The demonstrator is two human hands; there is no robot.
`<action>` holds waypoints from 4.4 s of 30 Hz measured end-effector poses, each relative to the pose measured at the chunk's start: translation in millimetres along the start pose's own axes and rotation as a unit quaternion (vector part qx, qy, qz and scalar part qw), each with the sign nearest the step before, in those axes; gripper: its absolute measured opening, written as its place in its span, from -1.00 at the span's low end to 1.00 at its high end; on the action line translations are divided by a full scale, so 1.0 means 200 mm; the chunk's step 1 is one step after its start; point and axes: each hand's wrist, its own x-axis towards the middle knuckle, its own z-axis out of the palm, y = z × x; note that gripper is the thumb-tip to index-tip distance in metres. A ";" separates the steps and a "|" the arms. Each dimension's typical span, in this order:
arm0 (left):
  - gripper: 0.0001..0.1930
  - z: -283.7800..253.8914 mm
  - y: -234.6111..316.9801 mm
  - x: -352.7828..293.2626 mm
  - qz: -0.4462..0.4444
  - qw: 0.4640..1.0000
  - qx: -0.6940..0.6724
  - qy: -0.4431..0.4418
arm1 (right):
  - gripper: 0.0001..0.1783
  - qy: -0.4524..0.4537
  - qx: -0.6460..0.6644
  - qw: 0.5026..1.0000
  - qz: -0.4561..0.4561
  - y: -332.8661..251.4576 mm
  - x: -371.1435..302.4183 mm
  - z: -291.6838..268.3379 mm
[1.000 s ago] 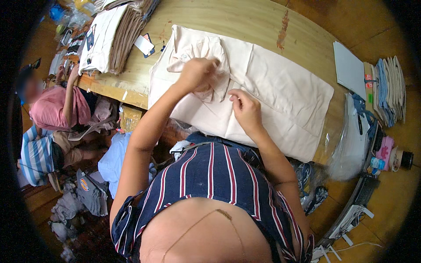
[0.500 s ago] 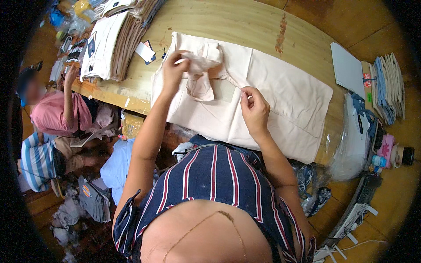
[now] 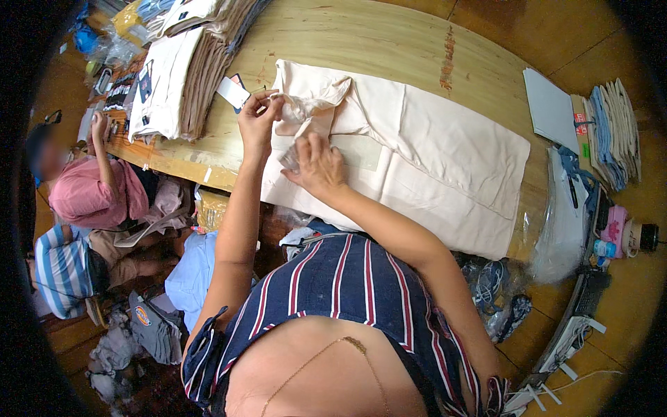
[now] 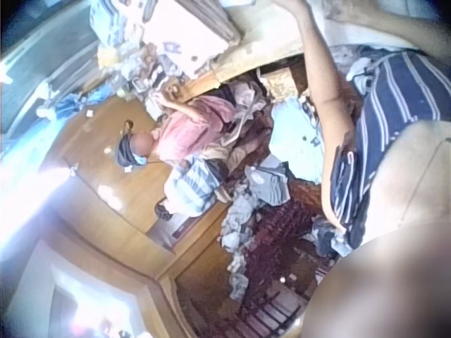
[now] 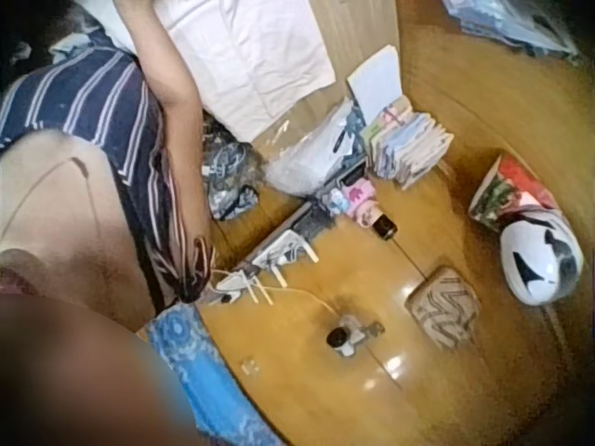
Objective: The person trims threads from a garment, folds the garment around a board, removes the board, and places the folded garment onto a stack.
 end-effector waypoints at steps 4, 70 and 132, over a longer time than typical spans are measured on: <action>-0.87 -0.03 0.04 0.03 0.023 1.000 0.009 0.004 | -0.54 0.062 0.005 0.998 -0.002 0.04 0.04 0.02; -0.82 0.20 0.14 -0.24 0.128 0.912 0.177 -0.348 | -0.84 0.105 0.070 0.986 -0.106 0.24 0.03 -0.51; -0.58 -0.43 -0.15 -0.10 0.262 0.866 0.360 0.227 | -0.78 0.135 -0.207 0.815 0.524 1.05 -1.12 -1.37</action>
